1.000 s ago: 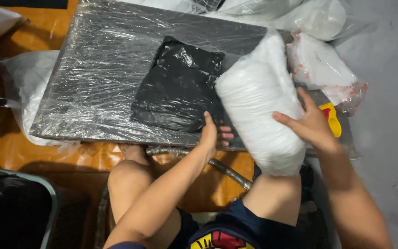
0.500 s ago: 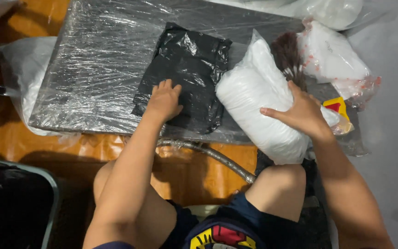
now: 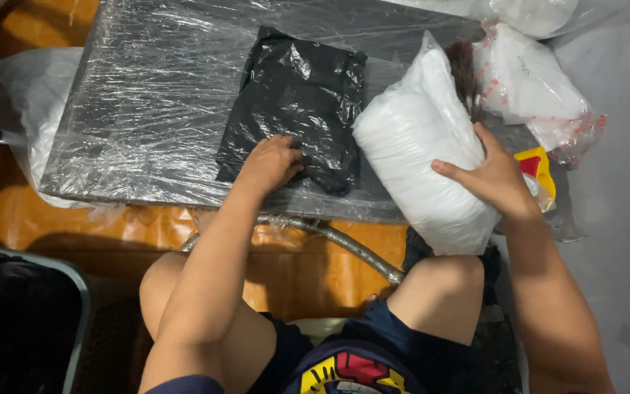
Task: A person is placing a white pillow into a black plastic shipping bag, sealing it, and then cleaning the bag with a duster.
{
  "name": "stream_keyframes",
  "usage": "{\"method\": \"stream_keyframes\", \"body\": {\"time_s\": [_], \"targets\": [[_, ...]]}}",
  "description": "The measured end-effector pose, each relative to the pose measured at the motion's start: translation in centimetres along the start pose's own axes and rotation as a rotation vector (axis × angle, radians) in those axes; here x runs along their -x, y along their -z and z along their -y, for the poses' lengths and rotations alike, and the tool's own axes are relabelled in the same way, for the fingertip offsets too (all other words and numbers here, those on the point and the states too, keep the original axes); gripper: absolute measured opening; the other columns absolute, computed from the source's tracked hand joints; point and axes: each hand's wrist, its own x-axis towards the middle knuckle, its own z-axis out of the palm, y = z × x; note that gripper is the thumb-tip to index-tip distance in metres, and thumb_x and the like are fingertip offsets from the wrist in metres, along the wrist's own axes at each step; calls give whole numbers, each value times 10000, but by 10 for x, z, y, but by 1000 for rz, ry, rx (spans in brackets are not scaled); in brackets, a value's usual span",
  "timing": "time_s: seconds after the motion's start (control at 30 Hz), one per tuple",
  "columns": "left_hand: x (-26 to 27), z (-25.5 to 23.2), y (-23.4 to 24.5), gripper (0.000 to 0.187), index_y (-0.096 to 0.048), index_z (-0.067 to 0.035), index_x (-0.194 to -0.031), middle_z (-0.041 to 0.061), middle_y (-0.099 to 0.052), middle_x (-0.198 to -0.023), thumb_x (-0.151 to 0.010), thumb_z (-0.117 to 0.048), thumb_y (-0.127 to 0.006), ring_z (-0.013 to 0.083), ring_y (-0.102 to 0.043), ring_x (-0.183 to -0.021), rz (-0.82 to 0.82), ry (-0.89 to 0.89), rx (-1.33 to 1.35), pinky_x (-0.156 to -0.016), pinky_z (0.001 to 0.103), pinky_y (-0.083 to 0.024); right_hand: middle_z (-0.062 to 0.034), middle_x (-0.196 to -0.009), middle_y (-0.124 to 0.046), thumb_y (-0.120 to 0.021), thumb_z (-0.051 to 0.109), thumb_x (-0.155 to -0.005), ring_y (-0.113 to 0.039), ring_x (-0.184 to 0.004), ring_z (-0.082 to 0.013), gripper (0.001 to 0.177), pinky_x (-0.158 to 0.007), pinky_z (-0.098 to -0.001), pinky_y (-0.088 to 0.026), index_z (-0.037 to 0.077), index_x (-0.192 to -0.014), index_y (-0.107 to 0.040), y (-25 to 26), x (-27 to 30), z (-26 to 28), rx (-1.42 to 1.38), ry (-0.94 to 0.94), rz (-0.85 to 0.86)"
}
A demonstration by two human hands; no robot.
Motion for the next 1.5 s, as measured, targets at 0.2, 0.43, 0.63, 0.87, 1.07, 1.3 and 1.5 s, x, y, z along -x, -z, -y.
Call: {"method": "stream_keyframes", "body": {"time_s": [0.2, 0.43, 0.63, 0.87, 1.07, 1.3, 1.5], "targets": [[-4, -29, 22, 98, -664, -61, -942, 101, -652, -981, -924, -157, -668, 312, -655, -913, -383, -83, 148, -837, 432, -529, -309, -1498, -460, -822, 377, -755, -507, -1333, -413, 1014, -1088, -460, -412, -76, -1537, -361, 1, -5, -44, -126, 112, -150], [-19, -70, 33, 129, -603, -71, -1001, 101, -664, -1010, -927, -158, -665, 320, -674, -881, -535, -190, 236, -741, 428, -543, -372, -1436, -466, -715, 158, -826, -535, -1273, -443, 851, -1015, -471, -462, -70, -1547, -325, 17, 28, -64, -423, 133, -164], [-29, -86, 13, 118, -573, -53, -964, 107, -657, -913, -964, -160, -625, 333, -675, -794, -463, -135, 234, -735, 439, -540, -293, -1477, -478, -607, 172, -787, -486, -1333, -353, 860, -1094, -406, -386, -31, -1574, -327, 24, 59, -77, -704, 177, -96], [-38, -88, -5, 134, -658, -79, -1029, 79, -628, -966, -912, -134, -696, 314, -660, -829, -411, -77, 436, -762, 415, -545, -149, -1430, -568, -429, -223, -855, -528, -1269, -259, 769, -1066, -341, -381, 89, -1557, -442, -1, 85, -84, -600, -151, -68], [-52, -84, -18, 146, -723, -105, -922, -8, -637, -835, -862, -217, -794, 158, -609, -715, -185, 160, 811, -702, 299, -512, -235, -1485, -540, -761, 200, -477, -547, -1323, -388, 1126, -1126, -469, -377, 23, -1533, -411, -15, 106, -87, -600, 2, 137], [-68, -73, -19, 152, -778, -211, -987, 56, -673, -823, -907, -339, -755, 271, -705, -872, -278, 250, 955, -787, 400, -564, -165, -1473, -594, -968, 533, -433, -501, -1400, -397, 1256, -1175, -510, -387, 305, -1565, -474, -35, 109, -87, -122, 23, 245], [-36, -96, 54, 123, -739, -184, -1044, 68, -660, -829, -988, -272, -675, 290, -709, -830, -457, 26, 512, -715, 400, -567, -160, -1542, -527, -951, 626, -450, -471, -1432, -394, 1246, -1195, -533, -358, 282, -1552, -483, -39, 115, -86, -45, 49, 327]]}}
